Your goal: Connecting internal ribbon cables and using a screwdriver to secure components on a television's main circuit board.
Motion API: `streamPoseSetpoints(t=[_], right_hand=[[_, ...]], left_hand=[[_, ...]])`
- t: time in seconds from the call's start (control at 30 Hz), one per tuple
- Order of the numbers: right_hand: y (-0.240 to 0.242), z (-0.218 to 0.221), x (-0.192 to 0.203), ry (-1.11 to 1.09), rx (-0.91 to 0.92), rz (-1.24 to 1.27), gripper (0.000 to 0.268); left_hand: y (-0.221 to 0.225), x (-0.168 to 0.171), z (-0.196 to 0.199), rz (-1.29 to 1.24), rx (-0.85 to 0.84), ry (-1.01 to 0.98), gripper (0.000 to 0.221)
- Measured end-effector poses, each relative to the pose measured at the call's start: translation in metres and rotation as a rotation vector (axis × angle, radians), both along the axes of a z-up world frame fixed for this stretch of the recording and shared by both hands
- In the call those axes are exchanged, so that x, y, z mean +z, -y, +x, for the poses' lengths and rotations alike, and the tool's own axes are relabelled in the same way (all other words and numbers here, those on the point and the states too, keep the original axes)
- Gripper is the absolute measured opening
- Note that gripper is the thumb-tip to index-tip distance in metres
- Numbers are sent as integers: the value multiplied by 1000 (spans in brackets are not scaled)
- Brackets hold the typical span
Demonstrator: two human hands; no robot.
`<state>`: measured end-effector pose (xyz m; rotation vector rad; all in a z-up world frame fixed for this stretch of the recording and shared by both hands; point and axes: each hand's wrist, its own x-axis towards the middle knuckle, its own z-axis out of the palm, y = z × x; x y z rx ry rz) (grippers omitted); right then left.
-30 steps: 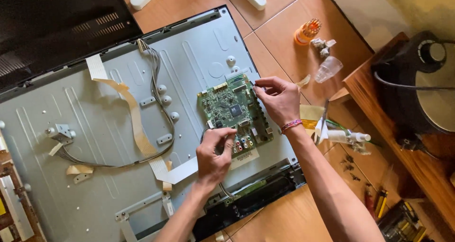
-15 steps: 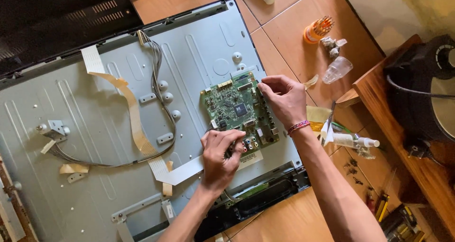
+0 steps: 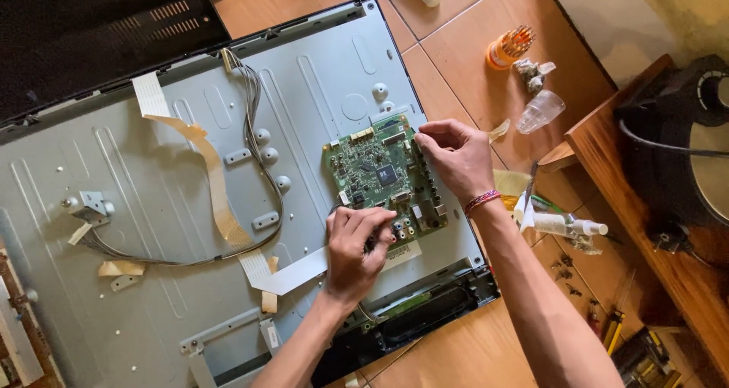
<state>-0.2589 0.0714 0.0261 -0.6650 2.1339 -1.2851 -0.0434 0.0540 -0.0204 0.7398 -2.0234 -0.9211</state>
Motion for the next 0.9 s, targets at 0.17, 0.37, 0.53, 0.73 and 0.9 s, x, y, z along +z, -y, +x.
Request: streamPoseSetpoints(t=[0.17, 0.37, 0.53, 0.73, 0.9], right_hand=[[12, -8, 10, -122, 107, 36, 20], [27, -15, 14, -281, 195, 169, 22], [31, -19, 14, -413, 266, 239, 22], [31, -23, 13, -404, 298, 198, 17], [32, -26, 5, -579, 358, 165, 16]], left_hand=[[-1, -4, 0, 32, -13, -34, 14], [1, 1, 1, 15, -15, -27, 15], [3, 8, 1, 11, -12, -30, 15], [3, 7, 1, -8, -19, -38, 14], [4, 7, 1, -24, -17, -41, 13]])
